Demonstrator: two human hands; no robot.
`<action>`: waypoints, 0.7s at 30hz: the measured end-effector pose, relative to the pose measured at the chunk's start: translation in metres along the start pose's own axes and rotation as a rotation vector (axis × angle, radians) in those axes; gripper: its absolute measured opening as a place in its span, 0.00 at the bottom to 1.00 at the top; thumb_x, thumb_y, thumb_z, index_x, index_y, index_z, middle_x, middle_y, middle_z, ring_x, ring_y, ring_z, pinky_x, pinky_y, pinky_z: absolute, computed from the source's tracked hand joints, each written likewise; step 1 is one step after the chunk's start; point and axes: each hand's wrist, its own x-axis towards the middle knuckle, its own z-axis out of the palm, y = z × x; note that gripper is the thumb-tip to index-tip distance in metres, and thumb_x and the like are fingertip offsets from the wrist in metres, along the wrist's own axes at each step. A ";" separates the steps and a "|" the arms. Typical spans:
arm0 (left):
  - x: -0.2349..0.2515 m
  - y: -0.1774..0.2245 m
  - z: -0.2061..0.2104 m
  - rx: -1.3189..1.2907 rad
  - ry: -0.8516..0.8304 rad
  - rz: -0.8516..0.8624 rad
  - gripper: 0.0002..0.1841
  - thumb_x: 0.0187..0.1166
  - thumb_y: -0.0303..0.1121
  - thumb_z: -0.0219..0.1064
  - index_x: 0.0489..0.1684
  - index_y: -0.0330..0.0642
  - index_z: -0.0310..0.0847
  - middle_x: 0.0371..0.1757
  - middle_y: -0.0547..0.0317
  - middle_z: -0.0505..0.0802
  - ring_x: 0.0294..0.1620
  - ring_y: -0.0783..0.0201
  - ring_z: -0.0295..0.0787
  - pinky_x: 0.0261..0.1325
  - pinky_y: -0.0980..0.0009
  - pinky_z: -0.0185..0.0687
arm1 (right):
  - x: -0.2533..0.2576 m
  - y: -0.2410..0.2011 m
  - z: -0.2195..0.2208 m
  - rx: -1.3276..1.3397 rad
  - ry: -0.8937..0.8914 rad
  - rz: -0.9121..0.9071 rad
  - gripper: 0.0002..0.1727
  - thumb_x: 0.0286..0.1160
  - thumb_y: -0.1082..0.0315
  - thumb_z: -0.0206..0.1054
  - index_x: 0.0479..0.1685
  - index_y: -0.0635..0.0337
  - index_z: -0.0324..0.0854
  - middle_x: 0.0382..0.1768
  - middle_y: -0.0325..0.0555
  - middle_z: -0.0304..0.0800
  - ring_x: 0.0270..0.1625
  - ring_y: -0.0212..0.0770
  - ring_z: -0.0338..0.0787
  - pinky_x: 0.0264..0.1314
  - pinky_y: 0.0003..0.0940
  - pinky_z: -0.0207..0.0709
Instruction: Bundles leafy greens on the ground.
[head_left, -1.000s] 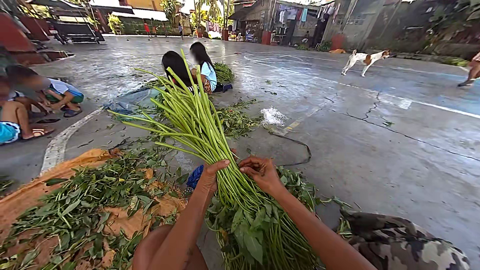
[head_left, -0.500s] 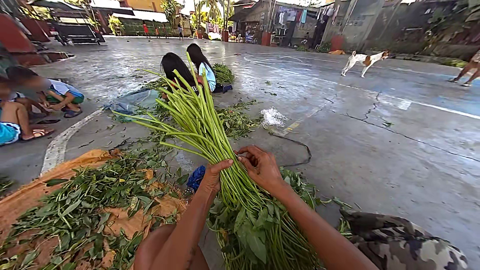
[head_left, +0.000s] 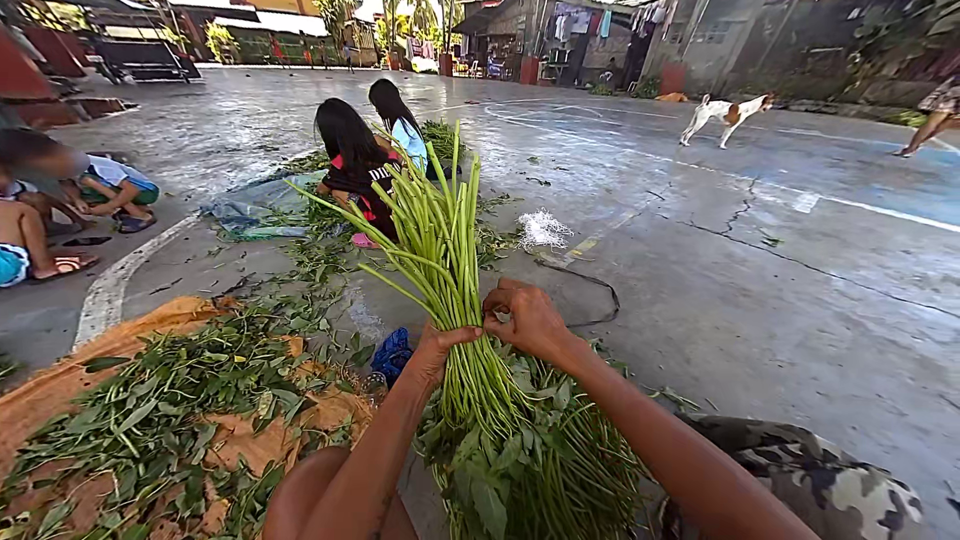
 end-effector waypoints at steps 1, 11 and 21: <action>-0.001 -0.002 0.000 -0.016 -0.014 -0.015 0.23 0.48 0.21 0.74 0.48 0.42 0.81 0.34 0.57 0.95 0.33 0.67 0.94 0.39 0.69 0.92 | -0.001 0.007 0.001 0.165 -0.006 0.108 0.06 0.68 0.70 0.74 0.36 0.64 0.90 0.32 0.47 0.81 0.33 0.42 0.81 0.37 0.40 0.75; 0.001 -0.021 -0.003 -0.086 -0.165 -0.111 0.27 0.42 0.29 0.84 0.46 0.41 0.84 0.35 0.52 0.94 0.34 0.63 0.94 0.39 0.67 0.92 | 0.002 0.001 0.010 0.803 0.300 0.528 0.14 0.83 0.65 0.68 0.57 0.65 0.88 0.48 0.48 0.92 0.45 0.34 0.89 0.49 0.31 0.82; -0.007 -0.021 0.009 -0.094 -0.074 -0.053 0.31 0.36 0.26 0.86 0.48 0.47 0.83 0.34 0.62 0.96 0.34 0.70 0.94 0.41 0.70 0.92 | 0.000 -0.036 0.019 0.549 0.288 0.289 0.56 0.73 0.45 0.74 0.98 0.45 0.40 0.92 0.65 0.44 0.83 0.65 0.66 0.71 0.66 0.71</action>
